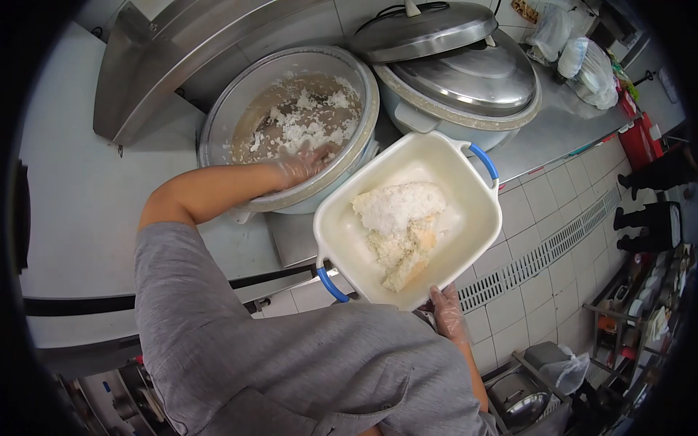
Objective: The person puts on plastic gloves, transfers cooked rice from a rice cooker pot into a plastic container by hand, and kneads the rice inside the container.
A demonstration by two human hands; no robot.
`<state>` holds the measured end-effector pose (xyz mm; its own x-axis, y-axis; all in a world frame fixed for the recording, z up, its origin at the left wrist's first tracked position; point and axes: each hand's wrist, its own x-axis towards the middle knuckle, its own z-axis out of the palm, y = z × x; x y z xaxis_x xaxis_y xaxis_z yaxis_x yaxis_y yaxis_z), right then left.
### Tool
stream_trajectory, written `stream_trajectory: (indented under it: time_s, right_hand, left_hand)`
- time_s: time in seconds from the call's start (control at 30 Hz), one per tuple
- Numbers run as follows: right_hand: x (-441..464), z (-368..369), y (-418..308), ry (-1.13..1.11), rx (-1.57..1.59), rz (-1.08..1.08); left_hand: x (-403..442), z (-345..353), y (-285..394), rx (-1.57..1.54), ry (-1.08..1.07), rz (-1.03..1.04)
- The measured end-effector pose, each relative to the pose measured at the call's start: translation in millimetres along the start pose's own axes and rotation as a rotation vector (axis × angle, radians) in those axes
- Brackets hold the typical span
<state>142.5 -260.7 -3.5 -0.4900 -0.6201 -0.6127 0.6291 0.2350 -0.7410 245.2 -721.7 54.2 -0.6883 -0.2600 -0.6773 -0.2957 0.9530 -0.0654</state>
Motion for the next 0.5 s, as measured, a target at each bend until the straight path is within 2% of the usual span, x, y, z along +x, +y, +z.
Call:
stream_trajectory:
  time_s: [0.17,0.27,0.33,0.5]
  right_hand:
    - [7,-8,9,0.028,0.015,-0.049]
    - [9,-9,9,0.030,0.040,-0.057]
    - [8,-12,9,0.022,0.047,-0.061]
    - [12,-17,13,0.003,0.053,-0.020]
  left_hand:
    - [6,10,-5,0.124,0.010,0.061]
    - [9,20,-18,0.108,0.124,0.168]
    - [10,24,-15,0.156,0.254,0.161]
    - [17,5,-16,0.138,0.218,0.016]
